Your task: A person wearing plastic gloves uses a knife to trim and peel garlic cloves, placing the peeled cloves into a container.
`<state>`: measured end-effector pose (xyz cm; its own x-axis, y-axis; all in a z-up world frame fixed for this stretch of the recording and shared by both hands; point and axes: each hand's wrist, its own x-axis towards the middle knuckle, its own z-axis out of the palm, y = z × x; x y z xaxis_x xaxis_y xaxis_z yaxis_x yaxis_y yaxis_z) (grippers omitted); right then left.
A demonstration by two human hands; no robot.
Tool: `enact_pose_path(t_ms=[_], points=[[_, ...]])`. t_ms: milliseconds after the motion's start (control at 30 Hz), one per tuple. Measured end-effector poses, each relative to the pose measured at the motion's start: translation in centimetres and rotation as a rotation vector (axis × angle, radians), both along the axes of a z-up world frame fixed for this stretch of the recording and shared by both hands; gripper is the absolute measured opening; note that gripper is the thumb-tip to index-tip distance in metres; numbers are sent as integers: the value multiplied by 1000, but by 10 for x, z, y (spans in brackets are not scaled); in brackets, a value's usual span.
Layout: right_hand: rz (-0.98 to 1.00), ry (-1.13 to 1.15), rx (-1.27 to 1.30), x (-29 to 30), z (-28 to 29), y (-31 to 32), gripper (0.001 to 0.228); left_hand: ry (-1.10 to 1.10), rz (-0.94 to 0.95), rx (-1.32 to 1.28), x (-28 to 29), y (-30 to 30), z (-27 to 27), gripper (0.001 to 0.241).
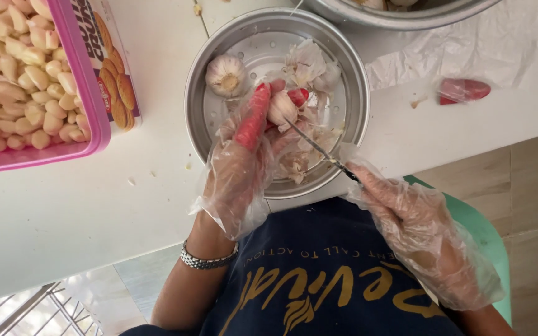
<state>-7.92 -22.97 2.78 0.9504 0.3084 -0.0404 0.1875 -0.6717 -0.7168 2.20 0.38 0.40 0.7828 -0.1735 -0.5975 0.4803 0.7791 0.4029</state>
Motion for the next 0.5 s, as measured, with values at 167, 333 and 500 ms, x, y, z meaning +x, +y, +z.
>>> enact_pose_path(t_ms=[167,333,500], points=[[-12,10,-197,1,0,1,48,-95,4,41,-8,5,-11,44],[11,-36,-205,-1,-7,4,49,-198,-25,164,-5,7,-9,45],[30,-79,-147,2,-10,11,47,-120,-79,296,-3,6,-5,50]])
